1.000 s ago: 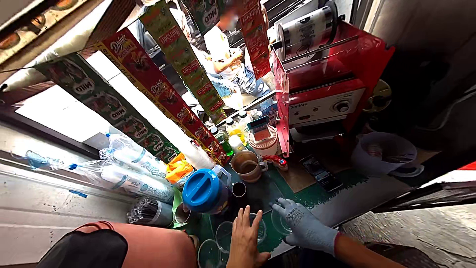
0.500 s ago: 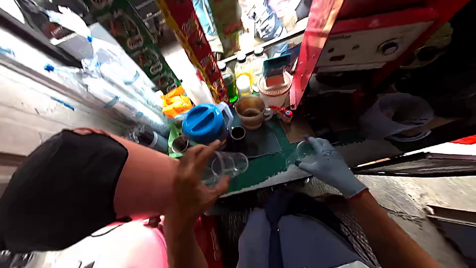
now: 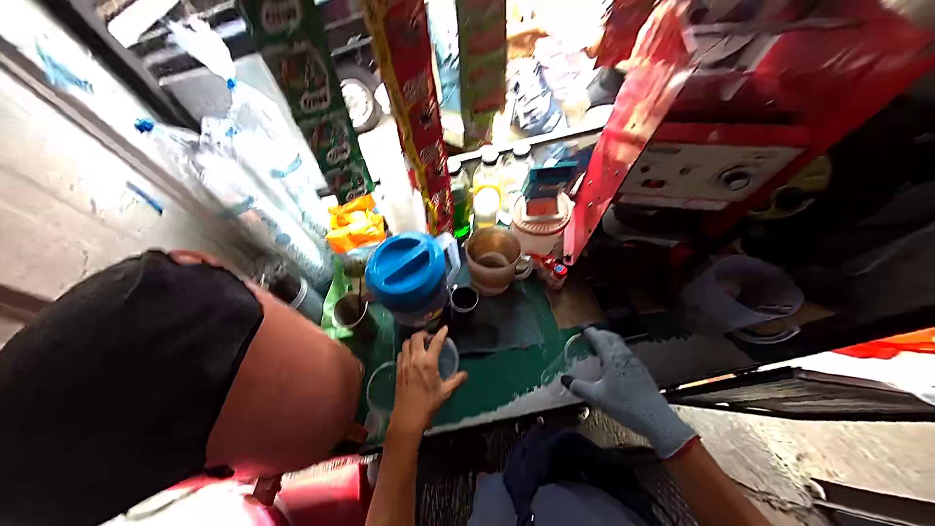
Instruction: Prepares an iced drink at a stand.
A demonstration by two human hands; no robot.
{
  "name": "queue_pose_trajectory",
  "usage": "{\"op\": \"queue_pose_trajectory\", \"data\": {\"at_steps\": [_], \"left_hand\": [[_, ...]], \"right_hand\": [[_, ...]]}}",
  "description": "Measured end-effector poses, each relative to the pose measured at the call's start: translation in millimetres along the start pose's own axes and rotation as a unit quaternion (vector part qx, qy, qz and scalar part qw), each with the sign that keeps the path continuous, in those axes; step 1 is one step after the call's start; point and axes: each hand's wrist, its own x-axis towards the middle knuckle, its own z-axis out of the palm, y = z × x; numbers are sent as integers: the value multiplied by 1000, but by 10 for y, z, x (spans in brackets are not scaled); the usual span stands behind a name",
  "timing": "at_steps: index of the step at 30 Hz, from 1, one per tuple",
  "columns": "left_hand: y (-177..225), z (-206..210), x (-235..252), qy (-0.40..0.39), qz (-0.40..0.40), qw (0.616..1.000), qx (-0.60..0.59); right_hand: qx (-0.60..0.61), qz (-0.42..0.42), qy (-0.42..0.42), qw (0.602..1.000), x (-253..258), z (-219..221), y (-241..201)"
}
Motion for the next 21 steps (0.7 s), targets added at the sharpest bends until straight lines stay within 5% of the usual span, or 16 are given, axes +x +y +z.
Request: {"op": "queue_pose_trajectory", "data": {"at_steps": [5,16,21], "left_hand": [[-13,116,61,65,43,997,14],[90,93,117,-5,45,999,3],[193,-728,-9,77,62,991,-89]], "right_hand": [[2,21,-35,999,39,77,-62],[-27,-57,-90,994,357,376,-386],[-41,-101,-80,991,531,455,-428]]}}
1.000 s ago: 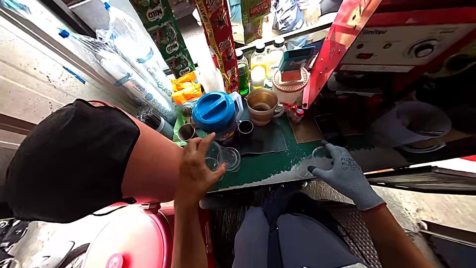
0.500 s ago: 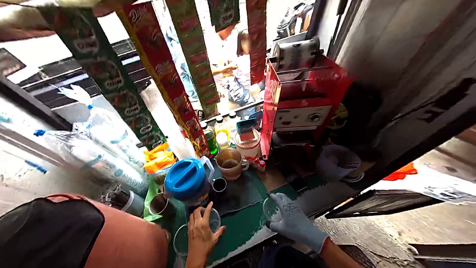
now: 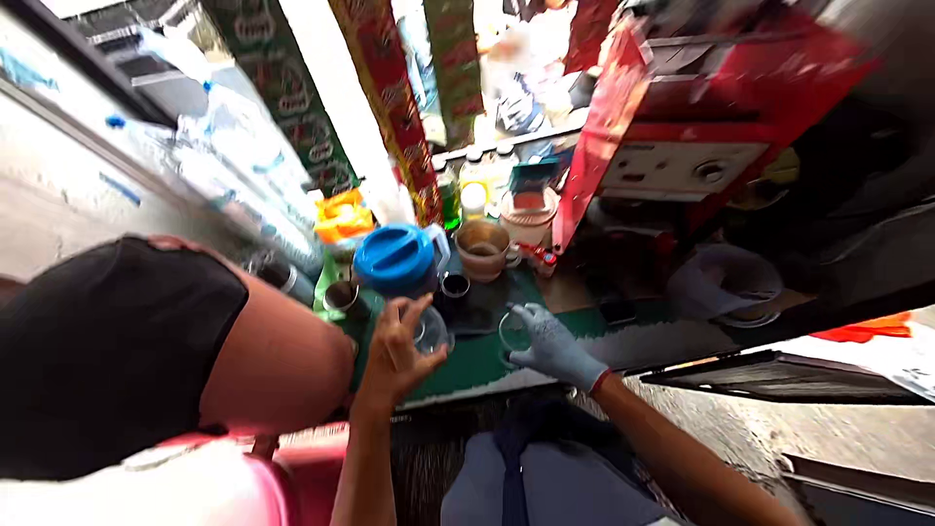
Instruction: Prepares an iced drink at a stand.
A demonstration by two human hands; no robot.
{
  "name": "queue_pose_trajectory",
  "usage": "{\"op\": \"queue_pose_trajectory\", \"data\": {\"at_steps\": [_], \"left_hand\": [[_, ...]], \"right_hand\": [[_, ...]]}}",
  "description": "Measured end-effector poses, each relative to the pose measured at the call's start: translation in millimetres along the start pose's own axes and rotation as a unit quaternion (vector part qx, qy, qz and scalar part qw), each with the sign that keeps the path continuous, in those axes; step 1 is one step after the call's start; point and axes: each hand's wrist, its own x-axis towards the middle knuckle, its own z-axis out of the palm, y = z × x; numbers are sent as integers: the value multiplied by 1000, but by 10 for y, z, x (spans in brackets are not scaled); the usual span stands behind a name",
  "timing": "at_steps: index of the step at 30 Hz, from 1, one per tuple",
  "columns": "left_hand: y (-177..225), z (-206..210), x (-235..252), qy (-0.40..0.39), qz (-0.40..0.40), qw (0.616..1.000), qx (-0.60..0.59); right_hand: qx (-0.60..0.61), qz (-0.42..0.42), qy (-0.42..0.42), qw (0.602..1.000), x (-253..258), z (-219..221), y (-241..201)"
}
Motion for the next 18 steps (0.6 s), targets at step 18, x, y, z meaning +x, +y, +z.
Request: {"op": "queue_pose_trajectory", "data": {"at_steps": [18], "left_hand": [[-267,-207,-221,101,-65,992,-36]], "right_hand": [[15,46,70,996,438,39,271]]}}
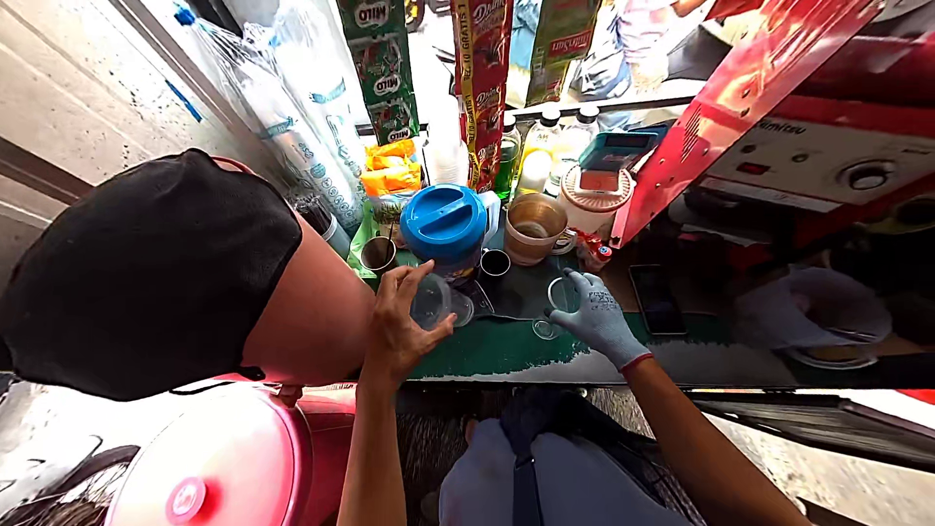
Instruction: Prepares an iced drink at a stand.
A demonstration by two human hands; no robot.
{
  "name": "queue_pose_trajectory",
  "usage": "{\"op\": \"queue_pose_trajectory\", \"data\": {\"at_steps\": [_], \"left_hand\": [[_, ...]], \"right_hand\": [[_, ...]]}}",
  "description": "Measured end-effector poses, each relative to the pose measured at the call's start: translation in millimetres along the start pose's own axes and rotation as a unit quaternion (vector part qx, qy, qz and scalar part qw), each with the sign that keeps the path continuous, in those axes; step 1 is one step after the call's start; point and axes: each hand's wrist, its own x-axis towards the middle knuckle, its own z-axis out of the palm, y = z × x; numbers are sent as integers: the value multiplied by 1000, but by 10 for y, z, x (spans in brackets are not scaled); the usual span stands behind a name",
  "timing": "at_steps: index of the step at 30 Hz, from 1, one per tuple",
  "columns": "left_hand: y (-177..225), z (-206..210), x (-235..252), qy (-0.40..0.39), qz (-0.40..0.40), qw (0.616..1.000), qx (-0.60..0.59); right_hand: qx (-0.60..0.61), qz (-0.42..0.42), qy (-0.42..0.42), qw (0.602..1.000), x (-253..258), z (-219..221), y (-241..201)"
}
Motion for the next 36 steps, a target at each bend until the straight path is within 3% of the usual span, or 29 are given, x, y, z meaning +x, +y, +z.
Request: {"op": "queue_pose_trajectory", "data": {"at_steps": [5,9,13,15,17,18,20,23,27,30,36], "left_hand": [[-342,65,-619,4,-97,995,-30],[-419,169,-1077,13,-154,986,-59],[-408,107,-1366,49,-182,980,-66],[-417,65,-1438,63,-198,976,-69],[-412,34,-1448,74,-202,974,-71],[-394,10,-1437,77,-201,974,-71],[-337,-57,-1356,86,-187,975,-80],[-229,-251,-1181,115,-158,973,-120],[-87,-522,-886,172,-88,963,-189],[159,-722,-548,167,-20,957,-236],[579,-596,88,-59,67,967,-237]], "right_hand": [[21,-25,67,997,380,-92,-145],[-69,-78,59,993,643,143,-144],[-40,-164,174,970,168,31,-521],[5,-127,85,988,-124,178,-782],[61,-2,-105,993,-107,496,-909],[102,61,-159,980,-18,718,-894],[152,131,-149,968,154,1122,-830],[200,108,-93,969,209,1294,-790],[145,-79,-75,983,-47,928,-818],[121,-213,-111,963,-319,376,-919],[239,-293,-186,907,-670,-600,-807]]}}
